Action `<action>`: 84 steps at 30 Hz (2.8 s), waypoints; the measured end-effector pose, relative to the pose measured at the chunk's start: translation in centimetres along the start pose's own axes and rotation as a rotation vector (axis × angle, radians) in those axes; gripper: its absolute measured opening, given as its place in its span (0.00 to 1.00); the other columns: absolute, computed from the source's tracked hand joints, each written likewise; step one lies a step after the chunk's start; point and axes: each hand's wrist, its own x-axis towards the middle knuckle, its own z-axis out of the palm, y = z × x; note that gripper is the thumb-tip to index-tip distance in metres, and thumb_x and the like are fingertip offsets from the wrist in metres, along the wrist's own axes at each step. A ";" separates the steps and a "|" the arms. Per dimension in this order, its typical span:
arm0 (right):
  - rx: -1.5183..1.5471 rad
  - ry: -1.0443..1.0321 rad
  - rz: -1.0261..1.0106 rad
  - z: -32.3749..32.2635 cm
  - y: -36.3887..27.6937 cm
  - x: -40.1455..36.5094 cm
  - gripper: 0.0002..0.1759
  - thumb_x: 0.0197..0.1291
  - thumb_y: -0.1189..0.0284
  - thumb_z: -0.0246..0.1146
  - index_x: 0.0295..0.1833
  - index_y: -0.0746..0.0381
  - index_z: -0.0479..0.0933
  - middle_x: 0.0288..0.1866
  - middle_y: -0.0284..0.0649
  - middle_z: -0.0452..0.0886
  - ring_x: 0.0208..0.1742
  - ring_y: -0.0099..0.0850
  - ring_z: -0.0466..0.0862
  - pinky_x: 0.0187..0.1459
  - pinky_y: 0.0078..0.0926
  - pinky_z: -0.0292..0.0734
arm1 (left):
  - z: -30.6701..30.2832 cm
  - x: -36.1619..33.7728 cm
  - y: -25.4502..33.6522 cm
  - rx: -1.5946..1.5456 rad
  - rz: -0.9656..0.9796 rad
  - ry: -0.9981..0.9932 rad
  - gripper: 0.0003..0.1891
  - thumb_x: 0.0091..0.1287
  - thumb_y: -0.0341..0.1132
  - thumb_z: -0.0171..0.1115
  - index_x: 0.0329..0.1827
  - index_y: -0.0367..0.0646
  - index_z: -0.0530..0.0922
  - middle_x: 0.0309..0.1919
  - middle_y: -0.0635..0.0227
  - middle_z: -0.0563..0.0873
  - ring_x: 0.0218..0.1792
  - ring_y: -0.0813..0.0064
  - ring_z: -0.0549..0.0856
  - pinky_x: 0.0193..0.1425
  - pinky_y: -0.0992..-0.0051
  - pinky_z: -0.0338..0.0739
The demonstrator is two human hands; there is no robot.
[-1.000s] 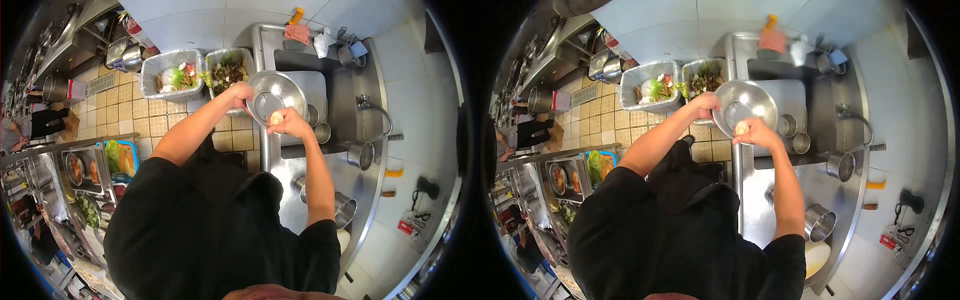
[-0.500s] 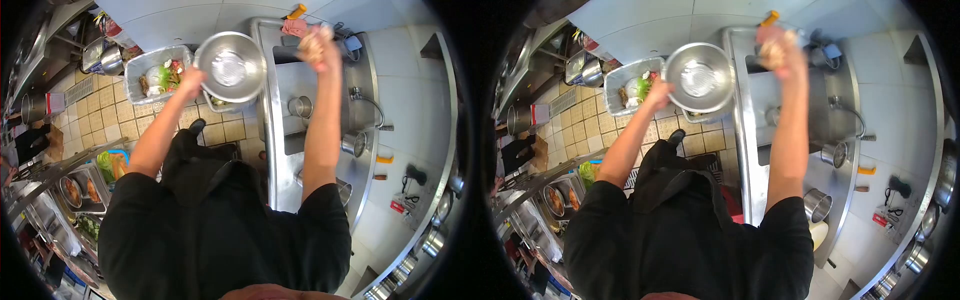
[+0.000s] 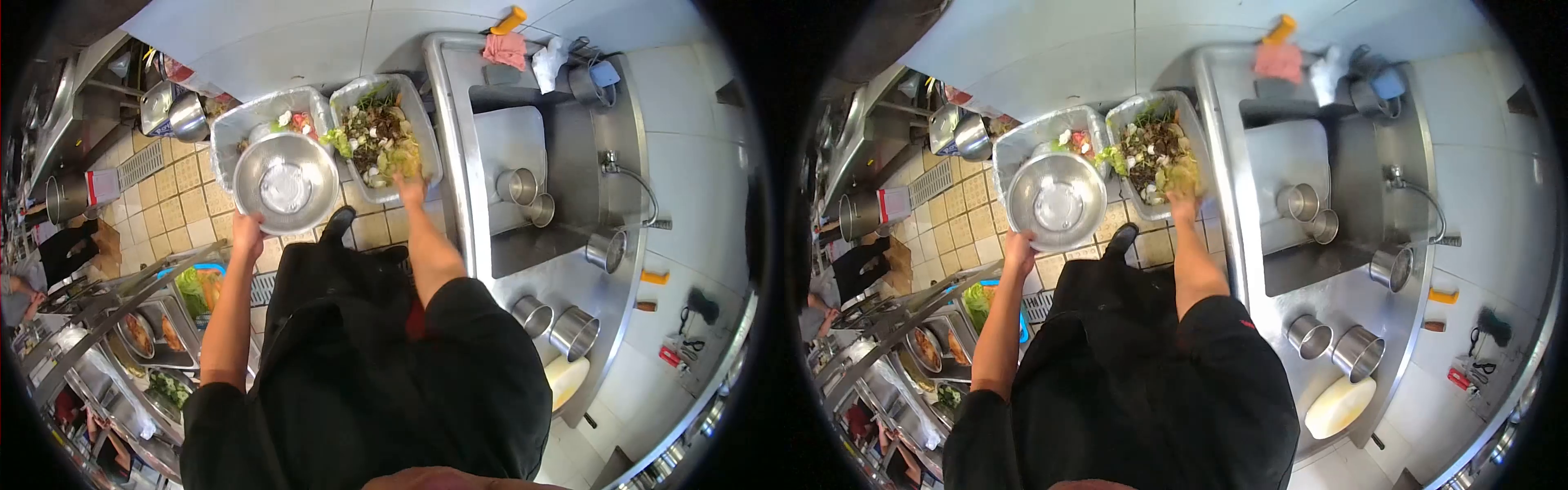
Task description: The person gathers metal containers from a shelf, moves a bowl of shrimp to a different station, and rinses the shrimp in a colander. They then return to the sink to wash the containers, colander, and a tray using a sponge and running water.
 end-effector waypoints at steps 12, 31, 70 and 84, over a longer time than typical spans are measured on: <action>0.654 -0.270 0.071 -7.5 -9.8 -10.1 0.23 0.60 0.64 0.71 0.59 0.61 0.80 0.51 0.44 0.86 0.41 0.32 0.84 0.47 0.32 0.79 | 5.8 0.7 1.9 0.452 0.226 -0.093 0.30 0.51 0.17 0.49 0.63 0.35 0.71 0.47 0.57 0.84 0.46 0.63 0.84 0.51 0.66 0.80; 0.547 0.810 0.302 -40.6 9.7 -30.5 0.10 0.61 0.76 0.67 0.48 0.67 0.82 0.42 0.44 0.85 0.37 0.29 0.85 0.40 0.24 0.81 | 45.2 -8.4 2.9 0.998 1.521 -0.533 0.38 0.54 0.17 0.49 0.74 0.41 0.62 0.67 0.48 0.71 0.63 0.47 0.76 0.62 0.58 0.73; 0.271 0.664 0.630 -52.5 33.2 -5.7 0.20 0.57 0.65 0.66 0.53 0.63 0.79 0.46 0.55 0.84 0.52 0.53 0.82 0.55 0.46 0.77 | 87.3 -23.3 -28.5 1.110 -0.170 -1.657 0.28 0.67 0.45 0.61 0.67 0.42 0.69 0.61 0.59 0.77 0.57 0.60 0.79 0.50 0.56 0.84; 0.307 0.629 0.697 -54.1 24.1 -19.7 0.19 0.58 0.62 0.69 0.50 0.63 0.83 0.35 0.45 0.86 0.35 0.36 0.84 0.40 0.34 0.78 | 87.8 -23.9 -29.8 1.256 -0.038 -1.523 0.30 0.69 0.51 0.54 0.70 0.42 0.69 0.65 0.58 0.72 0.64 0.55 0.71 0.56 0.50 0.79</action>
